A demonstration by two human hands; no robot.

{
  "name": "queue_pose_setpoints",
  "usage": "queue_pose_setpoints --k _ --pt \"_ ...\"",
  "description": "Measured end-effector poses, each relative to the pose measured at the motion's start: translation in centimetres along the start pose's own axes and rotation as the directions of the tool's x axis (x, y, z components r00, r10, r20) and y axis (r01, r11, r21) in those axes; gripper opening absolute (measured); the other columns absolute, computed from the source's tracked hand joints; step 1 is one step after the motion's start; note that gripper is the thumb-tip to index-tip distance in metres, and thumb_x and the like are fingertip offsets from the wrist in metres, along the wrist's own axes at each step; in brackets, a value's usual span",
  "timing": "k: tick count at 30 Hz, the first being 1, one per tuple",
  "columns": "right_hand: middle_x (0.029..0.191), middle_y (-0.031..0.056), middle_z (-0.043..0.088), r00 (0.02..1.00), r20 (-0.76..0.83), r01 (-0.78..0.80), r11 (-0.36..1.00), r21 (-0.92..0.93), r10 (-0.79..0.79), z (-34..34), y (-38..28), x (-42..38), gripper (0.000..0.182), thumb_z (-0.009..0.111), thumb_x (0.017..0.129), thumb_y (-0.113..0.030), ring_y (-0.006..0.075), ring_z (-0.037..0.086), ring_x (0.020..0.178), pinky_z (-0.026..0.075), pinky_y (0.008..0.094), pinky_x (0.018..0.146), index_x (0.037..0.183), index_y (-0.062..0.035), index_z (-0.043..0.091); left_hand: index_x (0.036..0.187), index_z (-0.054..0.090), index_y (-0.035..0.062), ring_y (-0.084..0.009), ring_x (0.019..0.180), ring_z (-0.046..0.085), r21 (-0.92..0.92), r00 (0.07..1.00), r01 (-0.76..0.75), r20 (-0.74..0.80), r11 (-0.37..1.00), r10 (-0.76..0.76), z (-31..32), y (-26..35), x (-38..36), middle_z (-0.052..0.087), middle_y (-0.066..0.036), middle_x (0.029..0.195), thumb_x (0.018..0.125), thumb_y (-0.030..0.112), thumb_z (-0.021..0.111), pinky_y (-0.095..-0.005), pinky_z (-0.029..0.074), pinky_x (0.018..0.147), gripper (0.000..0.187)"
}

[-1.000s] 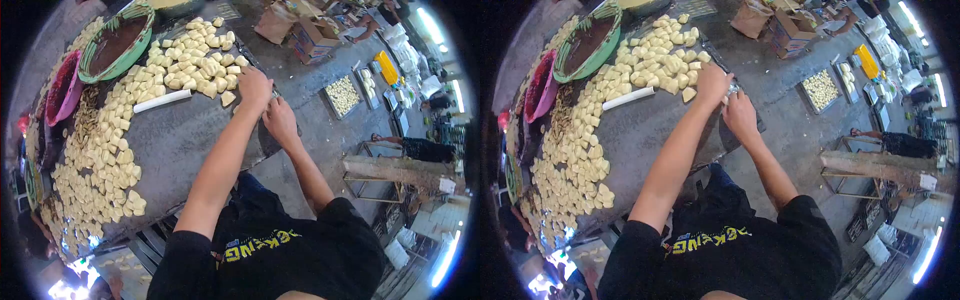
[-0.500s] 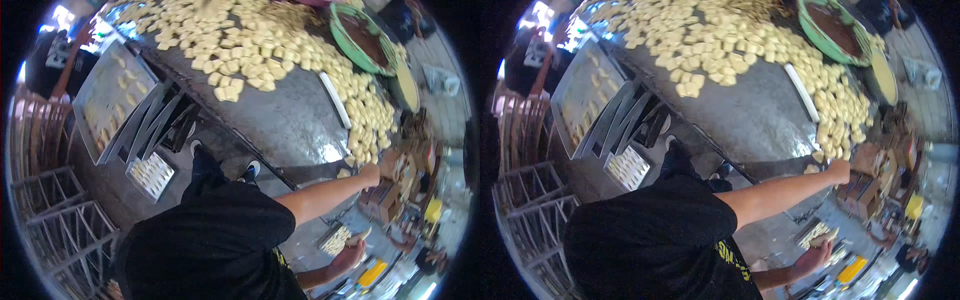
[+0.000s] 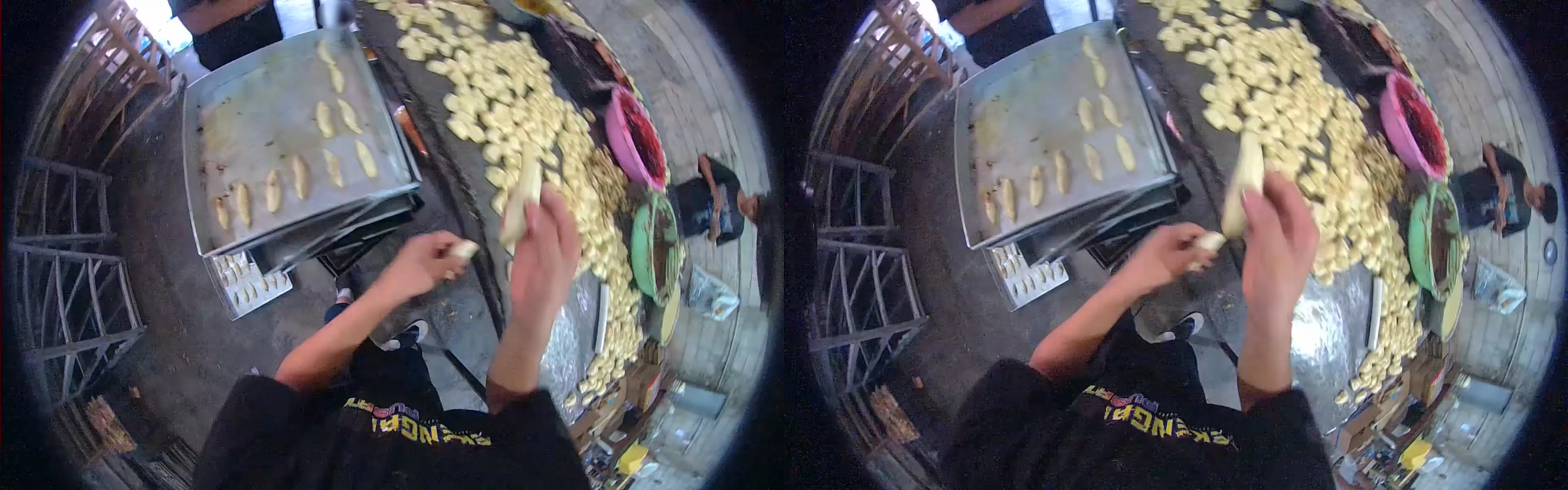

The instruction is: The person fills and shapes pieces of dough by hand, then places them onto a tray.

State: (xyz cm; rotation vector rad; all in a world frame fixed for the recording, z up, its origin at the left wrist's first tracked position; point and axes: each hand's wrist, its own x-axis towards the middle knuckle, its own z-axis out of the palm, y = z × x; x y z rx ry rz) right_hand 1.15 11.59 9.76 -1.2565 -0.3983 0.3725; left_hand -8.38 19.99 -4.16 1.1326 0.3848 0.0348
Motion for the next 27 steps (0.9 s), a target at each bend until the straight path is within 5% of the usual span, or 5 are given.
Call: queue_pose_setpoints --k 8,11,16,21,27 --pt "0.089 0.0145 0.065 0.846 0.321 0.531 0.622 -0.576 -0.426 26.5 22.3 19.8 0.030 0.072 0.084 -0.012 0.0278 0.062 0.082 0.051 0.0377 0.074 0.107 0.0025 0.062 0.114 0.061 -0.0031 -0.0173 0.087 0.066 -0.234 0.665 -0.260 -0.747 0.937 -0.002 -22.1 8.9 -4.9 0.068 -0.009 0.100 0.098 0.018 0.057 -0.0315 0.051 0.079 0.027" --pt "0.095 0.0222 0.063 0.869 0.416 0.494 0.430 -0.755 -0.268 27.0 30.8 18.5 0.033 0.070 0.081 -0.015 0.0410 0.060 0.091 0.049 0.0463 0.077 0.108 0.0006 0.061 0.111 0.063 -0.0023 -0.0167 0.086 0.065 -0.222 0.558 -0.389 -0.829 0.894 0.036 -27.2 9.9 -1.6 0.068 -0.008 0.100 0.100 0.023 0.054 -0.0310 0.051 0.081 0.029" --pt "0.096 0.0235 0.064 0.886 0.460 0.159 0.891 -0.426 0.062 26.0 29.0 14.2 0.035 0.070 0.085 -0.016 0.0375 0.063 0.084 0.050 0.0441 0.072 0.113 0.0021 0.062 0.113 0.064 -0.0001 -0.0161 0.098 0.064 -0.177 0.632 -0.320 -0.772 0.931 0.070 -30.1 10.5 5.0 0.068 -0.009 0.106 0.102 0.036 0.046 -0.0306 0.049 0.086 0.042" --pt "0.087 0.0181 0.065 0.885 0.446 0.429 0.604 -0.672 -0.132 26.7 22.1 17.8 0.027 0.071 0.086 -0.013 0.0294 0.067 0.078 0.052 0.0389 0.070 0.107 0.0033 0.066 0.112 0.063 -0.0050 -0.0200 0.098 0.063 -0.296 0.662 -0.513 -0.734 0.805 0.152 -28.3 14.2 8.2 0.066 -0.011 0.109 0.101 0.034 0.049 -0.0348 0.050 0.087 0.044" --pt "0.094 0.0034 0.068 0.852 0.214 0.520 0.814 -0.257 -0.477 31.7 9.7 20.5 0.031 0.073 0.090 -0.018 0.0075 0.060 0.080 0.049 0.0250 0.072 0.111 0.0044 0.067 0.107 0.065 -0.0082 -0.0337 0.112 0.054 0.777 0.366 0.267 -0.629 0.570 0.686 -33.8 10.0 16.3 0.064 -0.018 0.109 0.086 0.026 0.065 -0.0442 0.042 0.098 0.040"
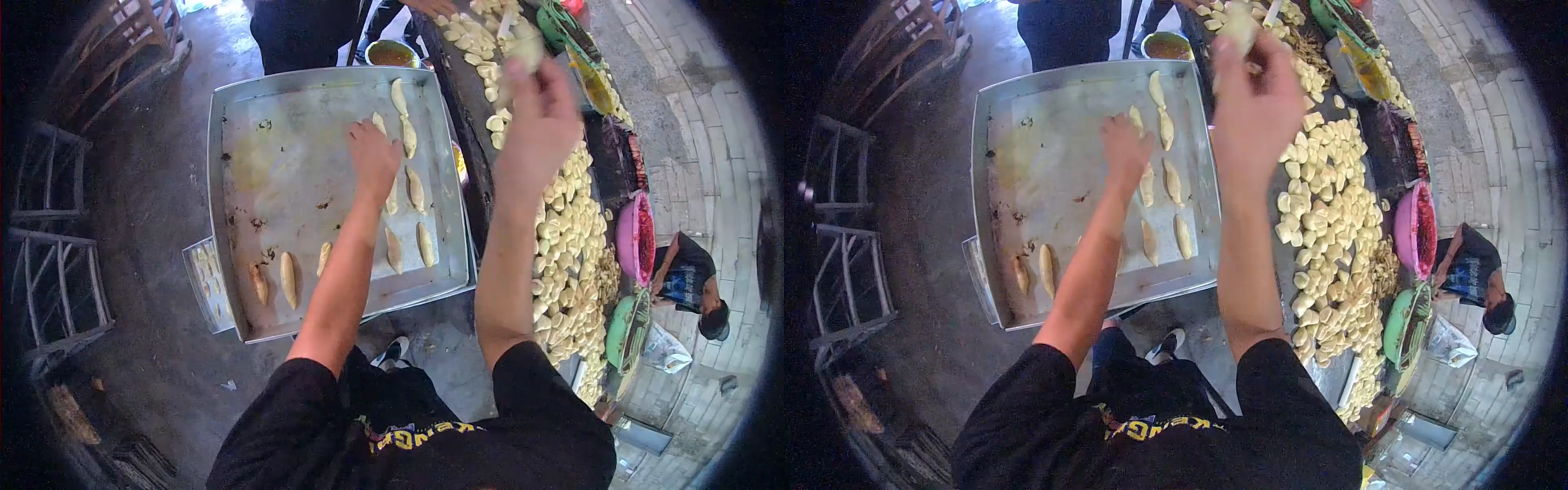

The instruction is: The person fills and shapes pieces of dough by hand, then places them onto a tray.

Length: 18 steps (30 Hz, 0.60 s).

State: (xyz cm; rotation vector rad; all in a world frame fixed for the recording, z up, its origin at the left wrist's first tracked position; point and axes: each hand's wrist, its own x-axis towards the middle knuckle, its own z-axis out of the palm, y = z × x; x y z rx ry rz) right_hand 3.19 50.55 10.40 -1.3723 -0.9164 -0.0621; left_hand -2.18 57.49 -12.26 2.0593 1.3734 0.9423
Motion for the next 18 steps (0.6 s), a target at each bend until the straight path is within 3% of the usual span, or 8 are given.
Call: queue_pose_setpoints --k 2,5,7,8,10,11,13,18 --pt "0.096 0.0066 0.069 0.980 -0.082 0.187 0.982 0.040 -0.183 0.6 -1.6 2.6 0.023 0.069 0.093 -0.010 0.0109 0.062 0.080 0.050 0.0243 0.074 0.111 0.0025 0.068 0.109 0.061 -0.0106 -0.0369 0.112 0.051 0.306 0.977 -0.047 0.210 0.951 -0.020 1.6 0.2 0.1 0.061 -0.019 0.108 0.082 0.019 0.067 -0.0446 0.037 0.103 0.040" --pt "0.098 0.0074 0.070 0.943 -0.189 0.321 0.903 0.286 -0.275 3.4 -0.5 4.7 0.019 0.066 0.094 -0.010 0.0118 0.064 0.082 0.051 0.0252 0.075 0.109 0.0027 0.068 0.112 0.059 -0.0107 -0.0386 0.110 0.052 0.067 0.992 0.039 0.116 0.997 -0.047 3.5 -1.2 -0.5 0.058 -0.023 0.115 0.082 0.015 0.067 -0.0428 0.039 0.101 0.040" --pt "0.098 0.0056 0.070 0.942 -0.188 0.289 0.957 0.032 -0.278 6.1 3.5 3.7 0.019 0.065 0.094 -0.012 0.0139 0.066 0.083 0.052 0.0282 0.075 0.107 0.0019 0.068 0.112 0.058 -0.0108 -0.0398 0.109 0.051 0.029 0.998 0.047 0.050 0.998 -0.048 3.9 -1.4 -1.2 0.056 -0.024 0.115 0.082 0.012 0.066 -0.0440 0.040 0.099 0.038" --pt "0.088 0.0097 0.068 0.968 -0.163 0.181 0.981 -0.070 -0.190 7.8 7.3 2.7 0.029 0.073 0.089 -0.019 0.0172 0.063 0.080 0.050 0.0306 0.072 0.106 0.0032 0.066 0.111 0.057 -0.0109 -0.0410 0.107 0.051 -0.013 0.999 0.046 -0.005 0.999 -0.046 4.0 -1.5 -1.5 0.055 -0.026 0.115 0.082 0.010 0.065 -0.0451 0.041 0.097 0.037" --pt "0.094 0.0226 0.067 0.987 0.158 0.093 0.906 -0.412 -0.030 10.0 15.9 -1.3 0.029 0.073 0.083 -0.018 0.0378 0.065 0.080 0.051 0.0444 0.075 0.101 0.0038 0.064 0.110 0.056 -0.0112 -0.0418 0.106 0.051 -0.129 0.998 0.057 0.004 0.990 -0.057 3.7 -1.4 -1.8 0.054 -0.026 0.113 0.082 0.008 0.064 -0.0465 0.042 0.095 0.035" --pt "0.098 0.0251 0.067 0.891 0.408 0.189 0.657 -0.730 0.197 9.8 20.6 -3.9 0.029 0.071 0.085 -0.020 0.0403 0.066 0.085 0.051 0.0473 0.077 0.099 0.0046 0.065 0.109 0.055 -0.0115 -0.0427 0.105 0.051 -0.244 0.998 0.063 0.014 0.968 -0.062 3.7 -1.4 -2.2 0.053 -0.027 0.111 0.082 0.006 0.063 -0.0479 0.042 0.092 0.033" --pt "0.100 0.0257 0.067 0.929 0.228 -0.072 0.749 -0.659 0.290 8.2 21.6 -6.8 0.031 0.069 0.085 -0.020 0.0390 0.067 0.089 0.053 0.0463 0.079 0.102 0.0055 0.065 0.107 0.055 -0.0114 -0.0433 0.103 0.051 -0.272 0.996 0.088 0.010 0.958 -0.088 3.6 -1.0 -2.3 0.053 -0.027 0.109 0.081 0.005 0.062 -0.0491 0.042 0.090 0.031" --pt "0.098 0.0219 0.068 0.950 0.091 -0.219 0.843 -0.491 0.299 -0.3 18.4 -8.1 0.031 0.067 0.087 -0.018 0.0323 0.069 0.089 0.054 0.0404 0.078 0.108 0.0051 0.065 0.106 0.054 -0.0106 -0.0442 0.098 0.052 -0.223 0.997 0.072 -0.006 0.972 -0.075 4.0 -1.1 -3.1 0.053 -0.027 0.104 0.079 0.001 0.061 -0.0505 0.043 0.087 0.031"
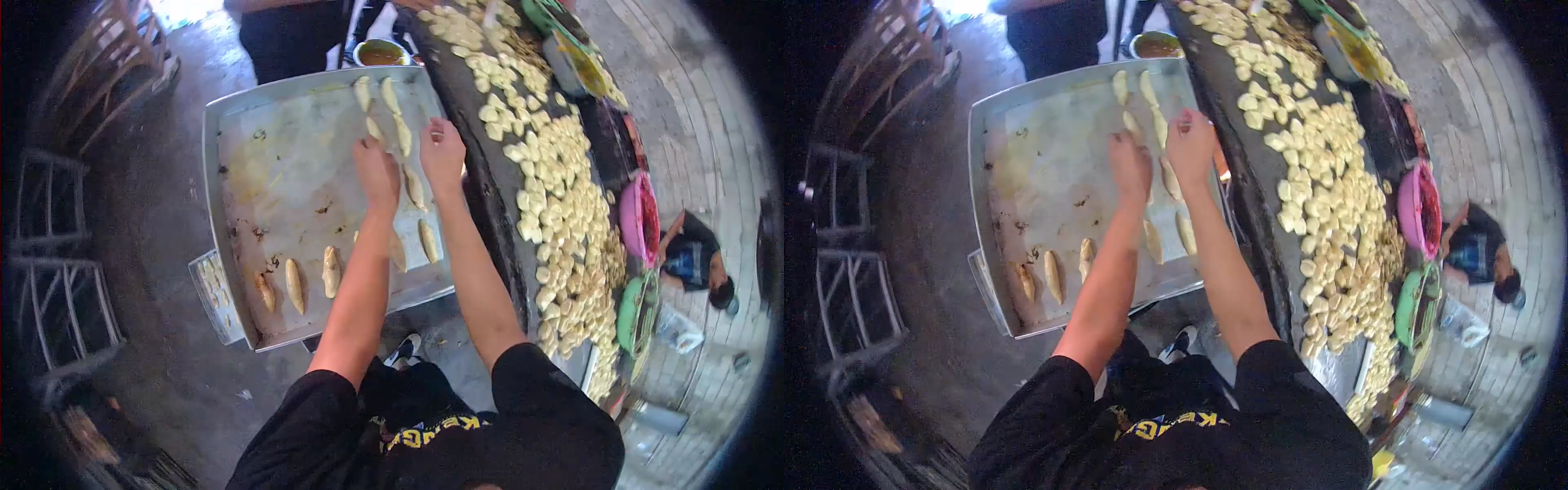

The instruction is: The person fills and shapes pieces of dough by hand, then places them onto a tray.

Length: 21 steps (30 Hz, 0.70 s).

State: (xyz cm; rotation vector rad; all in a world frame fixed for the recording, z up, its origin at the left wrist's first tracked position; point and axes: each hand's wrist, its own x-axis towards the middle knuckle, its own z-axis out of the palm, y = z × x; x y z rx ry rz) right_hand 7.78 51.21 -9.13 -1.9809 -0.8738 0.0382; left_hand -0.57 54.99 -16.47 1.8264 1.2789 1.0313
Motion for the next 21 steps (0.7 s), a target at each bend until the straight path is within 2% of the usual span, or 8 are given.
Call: queue_pose_setpoints --k 6,8,11,13,16,18,19,21 --pt "0.099 0.0124 0.068 0.991 -0.015 -0.131 0.986 0.101 0.133 -15.7 1.3 -10.0 0.021 0.062 0.094 -0.006 0.0171 0.067 0.089 0.053 0.0288 0.079 0.114 0.0002 0.063 0.107 0.054 -0.0112 -0.0432 0.099 0.054 0.121 0.997 -0.069 0.040 0.990 0.065 0.0 0.1 -0.9 0.054 -0.027 0.104 0.079 0.013 0.067 -0.0497 0.044 0.092 0.040" --pt "0.100 0.0113 0.068 0.983 -0.039 -0.177 0.980 0.087 0.181 -19.8 2.7 -14.5 0.020 0.062 0.094 -0.003 0.0171 0.066 0.091 0.053 0.0286 0.081 0.113 0.0010 0.063 0.107 0.054 -0.0108 -0.0421 0.104 0.055 0.191 0.983 -0.085 -0.145 0.978 0.114 0.1 0.8 1.6 0.055 -0.029 0.110 0.077 0.022 0.072 -0.0479 0.044 0.095 0.047" --pt "0.100 0.0103 0.068 0.952 -0.056 -0.304 0.953 -0.022 0.302 -25.0 3.6 -21.6 0.019 0.063 0.094 -0.005 0.0158 0.065 0.091 0.052 0.0287 0.082 0.112 0.0009 0.063 0.109 0.057 -0.0090 -0.0401 0.106 0.056 0.316 0.961 -0.070 -0.235 0.946 0.149 2.8 -1.1 8.7 0.057 -0.029 0.111 0.077 0.028 0.074 -0.0463 0.045 0.096 0.052" --pt "0.101 0.0102 0.068 0.911 -0.049 -0.411 0.910 -0.055 0.409 -27.5 4.7 -26.6 0.019 0.063 0.094 -0.006 0.0161 0.065 0.091 0.052 0.0290 0.082 0.112 0.0005 0.064 0.110 0.061 -0.0061 -0.0382 0.107 0.057 0.668 0.994 0.007 -0.088 0.744 0.070 5.2 -3.8 12.3 0.061 -0.025 0.113 0.077 0.033 0.075 -0.0452 0.045 0.097 0.053" --pt "0.101 0.0103 0.069 0.841 -0.074 -0.536 0.844 0.021 0.536 -28.6 4.8 -30.9 0.018 0.063 0.094 -0.006 0.0166 0.066 0.091 0.052 0.0295 0.082 0.111 0.0000 0.065 0.104 0.067 -0.0031 -0.0358 0.106 0.061 0.626 0.993 -0.120 0.069 0.771 0.098 4.3 -4.0 15.0 0.066 -0.020 0.109 0.078 0.037 0.074 -0.0428 0.046 0.095 0.049" --pt "0.102 0.0103 0.069 0.742 -0.123 -0.652 0.752 0.094 0.659 -28.3 4.0 -33.1 0.018 0.064 0.094 -0.006 0.0167 0.066 0.091 0.052 0.0298 0.081 0.110 -0.0002 0.066 0.091 0.071 -0.0022 -0.0341 0.098 0.066 0.799 0.973 -0.215 0.123 0.561 0.197 6.8 -10.3 17.9 0.069 -0.021 0.101 0.077 0.034 0.073 -0.0420 0.051 0.087 0.039" --pt "0.101 0.0106 0.069 0.769 -0.108 -0.622 0.776 0.101 0.630 -27.9 4.1 -33.1 0.018 0.064 0.093 -0.006 0.0172 0.066 0.090 0.052 0.0298 0.080 0.110 -0.0008 0.066 0.082 0.071 -0.0011 -0.0337 0.083 0.069 0.687 0.980 -0.085 -0.074 0.722 0.185 3.9 -5.3 15.3 0.070 -0.022 0.086 0.076 0.030 0.072 -0.0447 0.054 0.073 0.032" --pt "0.100 0.0118 0.069 0.809 -0.134 -0.572 0.819 0.050 0.573 -28.2 3.2 -33.0 0.020 0.063 0.092 -0.005 0.0191 0.067 0.089 0.053 0.0301 0.079 0.112 -0.0019 0.065 0.076 0.071 0.0011 -0.0338 0.066 0.066 0.544 0.897 -0.414 0.107 0.730 0.429 2.6 -8.0 14.3 0.068 -0.018 0.074 0.078 0.031 0.071 -0.0493 0.049 0.059 0.030"
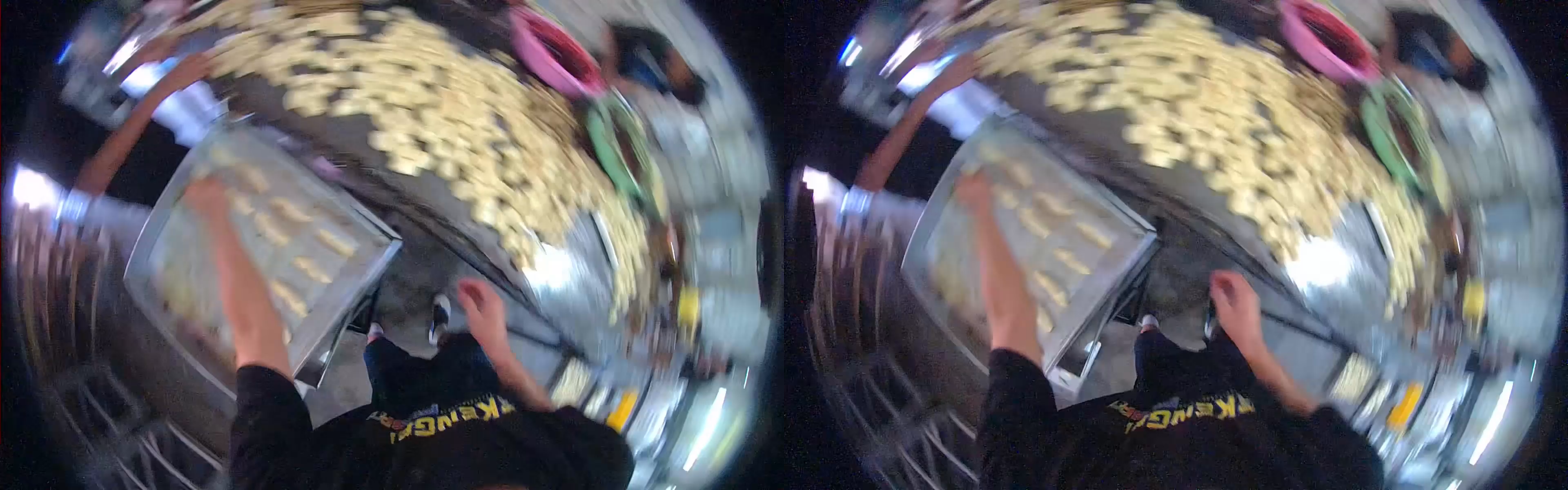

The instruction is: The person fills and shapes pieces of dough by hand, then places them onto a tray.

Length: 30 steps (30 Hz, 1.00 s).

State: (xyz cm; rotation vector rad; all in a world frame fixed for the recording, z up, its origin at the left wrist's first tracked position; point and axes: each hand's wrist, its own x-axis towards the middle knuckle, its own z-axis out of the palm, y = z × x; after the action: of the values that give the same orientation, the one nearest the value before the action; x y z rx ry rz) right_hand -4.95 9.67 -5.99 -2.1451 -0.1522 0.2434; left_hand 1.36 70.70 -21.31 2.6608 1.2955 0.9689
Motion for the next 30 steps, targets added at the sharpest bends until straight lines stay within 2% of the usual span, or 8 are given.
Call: queue_pose_setpoints --k 1,2,10,15,18,19,26,30 --pt "0.099 0.0127 0.068 0.999 -0.006 0.050 0.998 -0.049 -0.050 0.2 -1.0 0.3 0.021 0.063 0.092 -0.004 0.0205 0.068 0.088 0.053 0.0303 0.078 0.113 -0.0024 0.064 0.074 0.072 0.0042 -0.0323 0.064 0.065 0.206 0.894 -0.366 -0.191 0.908 0.404 5.9 -5.0 0.2 0.066 -0.015 0.071 0.084 0.038 0.069 -0.0474 0.049 0.058 0.035" --pt "0.098 0.0135 0.068 0.999 -0.024 0.036 0.999 -0.018 -0.036 0.3 -1.9 0.4 0.022 0.063 0.091 -0.004 0.0218 0.068 0.087 0.054 0.0310 0.076 0.113 -0.0026 0.064 0.073 0.073 0.0076 -0.0317 0.064 0.065 0.444 0.890 -0.423 0.038 0.790 0.455 7.3 -6.0 0.6 0.065 -0.012 0.069 0.088 0.043 0.065 -0.0459 0.049 0.058 0.039" --pt "0.096 0.0131 0.067 0.946 -0.273 0.129 0.977 -0.172 -0.174 -7.3 -1.2 1.8 0.019 0.064 0.087 -0.004 0.0243 0.067 0.079 0.054 0.0342 0.069 0.106 -0.0023 0.064 0.084 0.072 -0.0050 -0.0417 0.084 0.069 0.379 0.992 -0.078 0.125 0.922 0.032 1.6 -4.4 3.7 0.071 -0.025 0.091 0.084 0.062 0.062 -0.0505 0.054 0.077 0.067" --pt "0.094 0.0156 0.069 0.796 -0.602 -0.026 0.989 -0.142 -0.065 -18.8 8.0 6.6 0.021 0.066 0.085 -0.008 0.0296 0.068 0.079 0.054 0.0394 0.068 0.104 -0.0015 0.064 0.112 0.065 -0.0086 -0.0366 0.098 0.068 -0.426 0.980 0.159 -0.038 0.890 -0.194 -22.5 19.7 -6.7 0.068 -0.025 0.109 0.094 0.028 0.062 -0.0433 0.054 0.089 0.041" --pt "0.090 0.0176 0.069 0.775 -0.616 0.022 0.980 -0.199 -0.143 -23.1 14.5 12.8 0.019 0.067 0.086 -0.017 0.0344 0.068 0.080 0.054 0.0424 0.070 0.097 -0.0008 0.067 0.113 0.063 -0.0018 -0.0256 0.100 0.065 -0.764 0.975 -0.128 0.018 0.632 0.220 -28.0 32.4 -19.3 0.067 -0.014 0.110 0.095 0.008 0.054 -0.0367 0.053 0.088 0.023" --pt "0.089 0.0192 0.069 0.796 -0.591 -0.010 0.974 -0.227 -0.130 -23.9 15.1 14.9 0.023 0.067 0.086 -0.022 0.0370 0.068 0.081 0.054 0.0437 0.071 0.092 0.0000 0.068 0.109 0.064 -0.0005 -0.0237 0.097 0.063 -0.882 0.932 0.079 0.231 0.464 0.280 -29.8 37.2 -24.0 0.066 -0.011 0.107 0.092 0.007 0.057 -0.0352 0.052 0.085 0.020" --pt "0.085 0.0198 0.068 0.945 -0.328 -0.141 0.898 -0.418 -0.004 -25.6 11.8 20.1 0.030 0.071 0.080 -0.030 0.0397 0.066 0.078 0.053 0.0463 0.070 0.090 -0.0027 0.067 0.114 0.064 0.0000 -0.0185 0.095 0.063 -0.807 0.617 0.387 0.586 0.445 0.526 -35.7 51.2 -41.7 0.062 -0.011 0.109 0.090 0.001 0.062 -0.0300 0.050 0.086 0.025" --pt "0.094 0.0178 0.061 0.889 -0.315 0.391 0.909 0.142 -0.333 -31.9 8.9 10.8 0.019 0.068 0.079 -0.005 0.0362 0.064 0.076 0.053 0.0439 0.069 0.095 -0.0005 0.059 0.121 0.061 -0.0033 -0.0189 0.102 0.064 -0.678 0.621 0.721 0.723 0.140 0.304 -37.0 57.6 -41.8 0.063 -0.009 0.120 0.094 0.003 0.061 -0.0315 0.051 0.091 0.028"
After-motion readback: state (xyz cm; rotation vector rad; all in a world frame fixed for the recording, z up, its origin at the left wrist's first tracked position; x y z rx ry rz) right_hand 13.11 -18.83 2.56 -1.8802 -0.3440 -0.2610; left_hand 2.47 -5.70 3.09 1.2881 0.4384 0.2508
